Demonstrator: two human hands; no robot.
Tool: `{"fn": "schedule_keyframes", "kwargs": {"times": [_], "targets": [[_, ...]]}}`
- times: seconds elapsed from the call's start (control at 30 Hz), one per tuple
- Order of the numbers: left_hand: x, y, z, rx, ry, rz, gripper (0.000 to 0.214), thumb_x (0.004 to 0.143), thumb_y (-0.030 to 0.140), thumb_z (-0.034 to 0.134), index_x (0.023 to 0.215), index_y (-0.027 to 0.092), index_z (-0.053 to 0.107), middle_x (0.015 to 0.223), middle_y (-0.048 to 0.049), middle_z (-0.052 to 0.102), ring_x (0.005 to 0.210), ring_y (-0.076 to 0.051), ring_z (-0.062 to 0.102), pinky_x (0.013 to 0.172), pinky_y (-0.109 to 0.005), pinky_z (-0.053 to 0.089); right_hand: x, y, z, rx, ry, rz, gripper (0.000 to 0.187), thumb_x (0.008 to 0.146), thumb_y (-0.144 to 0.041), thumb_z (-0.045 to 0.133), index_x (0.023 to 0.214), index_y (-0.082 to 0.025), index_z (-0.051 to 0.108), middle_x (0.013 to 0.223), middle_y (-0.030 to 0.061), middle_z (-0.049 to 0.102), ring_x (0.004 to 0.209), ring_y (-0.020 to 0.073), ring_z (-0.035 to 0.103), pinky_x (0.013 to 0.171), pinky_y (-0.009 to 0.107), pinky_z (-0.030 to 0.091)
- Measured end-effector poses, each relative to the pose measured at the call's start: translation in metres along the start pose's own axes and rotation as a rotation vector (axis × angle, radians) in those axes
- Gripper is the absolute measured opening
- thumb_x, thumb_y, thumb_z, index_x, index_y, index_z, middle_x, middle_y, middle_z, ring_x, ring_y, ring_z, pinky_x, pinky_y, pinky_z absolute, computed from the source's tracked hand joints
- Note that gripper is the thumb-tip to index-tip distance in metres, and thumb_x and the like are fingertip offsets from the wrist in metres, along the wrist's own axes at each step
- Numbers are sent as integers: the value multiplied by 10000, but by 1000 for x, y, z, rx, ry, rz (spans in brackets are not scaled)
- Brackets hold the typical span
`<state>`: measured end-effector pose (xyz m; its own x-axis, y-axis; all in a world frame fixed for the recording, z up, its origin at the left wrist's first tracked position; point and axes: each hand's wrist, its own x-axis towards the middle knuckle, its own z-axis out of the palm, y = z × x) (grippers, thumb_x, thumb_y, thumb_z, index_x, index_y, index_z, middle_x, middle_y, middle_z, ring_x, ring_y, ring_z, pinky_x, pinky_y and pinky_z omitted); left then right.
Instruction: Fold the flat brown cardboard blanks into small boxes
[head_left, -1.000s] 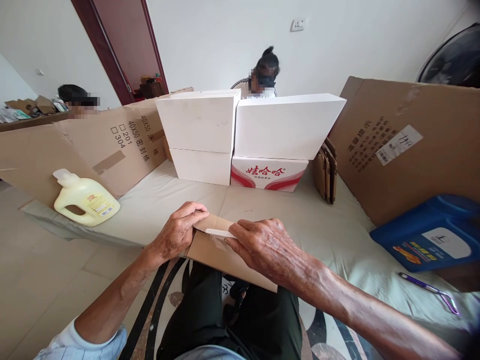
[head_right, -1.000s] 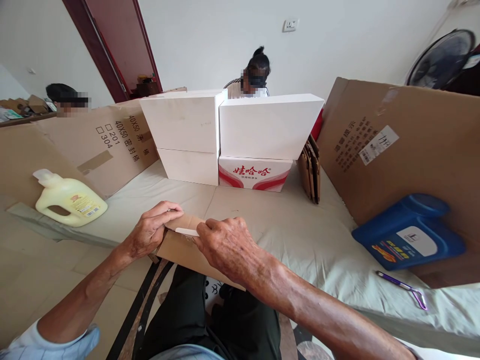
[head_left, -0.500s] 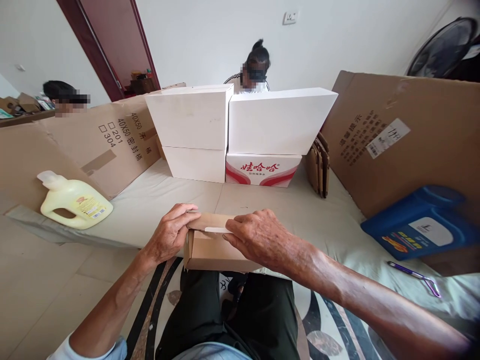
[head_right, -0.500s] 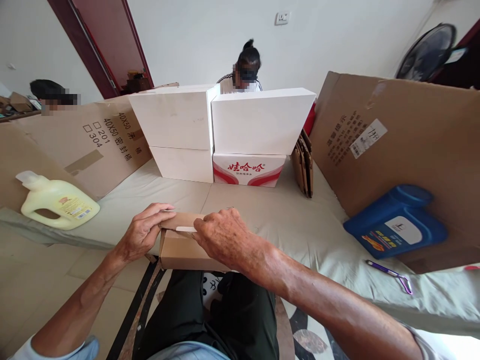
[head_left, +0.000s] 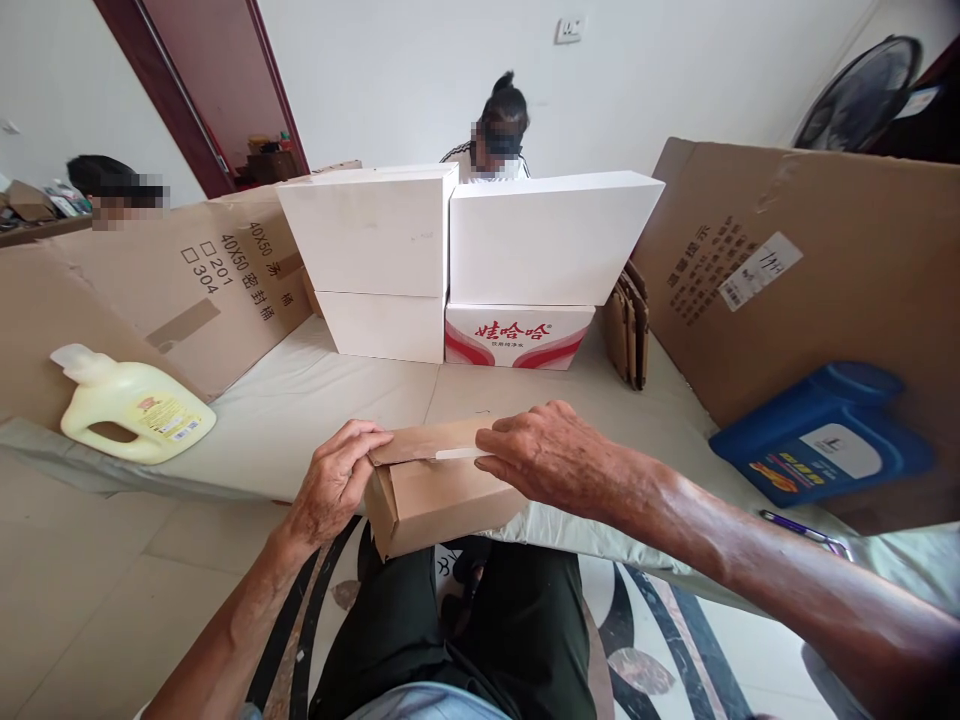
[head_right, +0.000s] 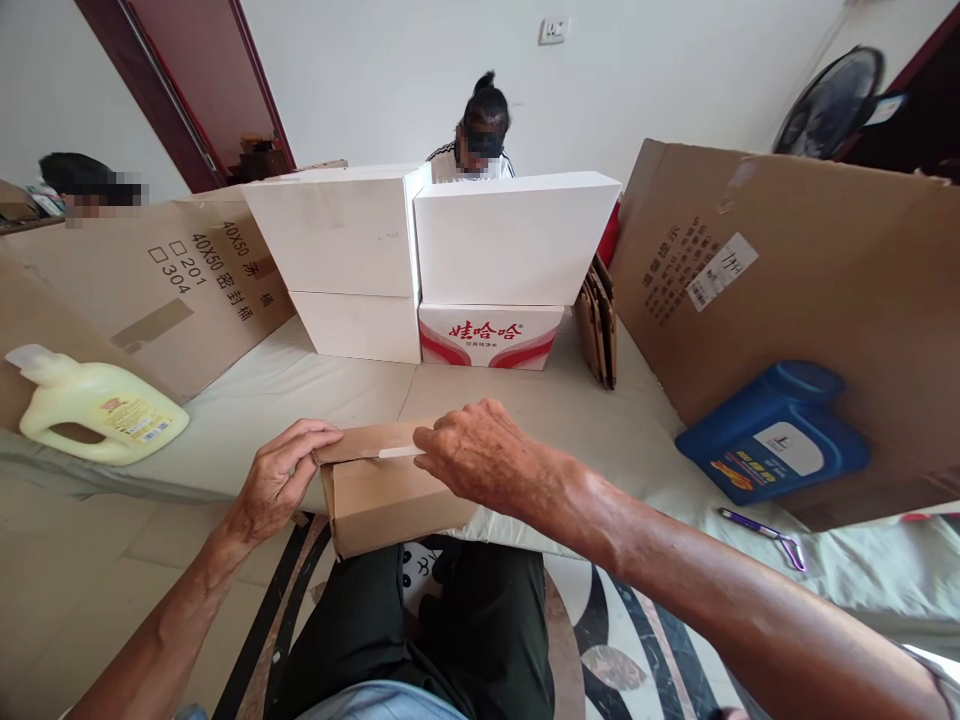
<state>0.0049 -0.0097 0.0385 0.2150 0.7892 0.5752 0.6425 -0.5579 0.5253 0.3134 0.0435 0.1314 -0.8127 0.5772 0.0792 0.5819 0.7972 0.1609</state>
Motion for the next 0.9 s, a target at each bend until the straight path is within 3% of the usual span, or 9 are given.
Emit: {"fn": "schedule_keyframes", "kwargs": {"times": [0.13,0.3,0.43,0.5,0.57,0.67,0.77,0.83,0.9], "targets": [[0,4,5,-5,36,16,392,1070,107,431,1224,196,781,1187,-92,742,1095,-200,729,922,-302,582,-6,11,8,11,57,-24,311,1122,-314,611,834,-199,619,696,6,635,523,123,338,612,347,108],[1,4,7,15,59,34,395,1050,87,452,1211,173,802,1156,-92,752,1055,-181,736,893,-276,581,-9,35,8,-25,26,-32,308,1137,-321,556,863,-204,632,732,15,659,530,128,375,614,342,104],[-4,-4,-1,20,81,-3,402,1017,77,464,1160,177,827,1133,-87,786,1052,-181,759,915,-269,594,-31,70,12,-21,32,82,362,1136,-343,509,819,-204,614,761,35,666,565,140,442,597,338,121],[-6,-7,-7,-13,59,-40,388,1017,100,484,1139,196,840,1146,-81,806,1078,-190,773,932,-271,609,-44,77,24,113,81,149,384,1139,-396,478,827,-210,599,754,31,646,593,148,472,593,325,180],[-7,-7,-12,-61,7,-76,361,1034,150,511,1164,214,841,1209,-83,812,1144,-210,776,967,-286,623,-53,69,44,361,178,240,402,1152,-472,425,878,-221,578,747,9,611,623,151,500,609,304,276],[-5,-3,-16,-81,-88,-112,321,1037,213,560,1242,209,807,1285,-98,797,1172,-225,776,915,-274,649,-55,32,80,708,379,429,422,1140,-555,411,874,-239,499,735,-29,534,628,137,482,609,279,356],[-5,0,-19,23,-112,-67,364,1007,174,567,1312,202,762,1303,-101,783,1189,-225,766,978,-289,641,-51,-10,108,872,566,522,438,1056,-574,596,811,-254,424,695,-64,438,606,121,396,569,265,342],[-6,0,-20,97,-133,11,463,962,102,553,1370,216,738,1338,-96,765,1242,-227,744,1090,-320,602,-49,-32,118,930,664,545,428,1019,-493,679,792,-256,402,691,-72,418,596,112,376,559,256,346],[-6,-4,-20,130,-169,76,559,904,27,527,1380,230,739,1342,-88,758,1247,-216,741,1103,-311,592,-48,-49,123,948,733,555,380,996,-384,702,795,-255,406,708,-71,434,582,103,381,548,247,359]]}}
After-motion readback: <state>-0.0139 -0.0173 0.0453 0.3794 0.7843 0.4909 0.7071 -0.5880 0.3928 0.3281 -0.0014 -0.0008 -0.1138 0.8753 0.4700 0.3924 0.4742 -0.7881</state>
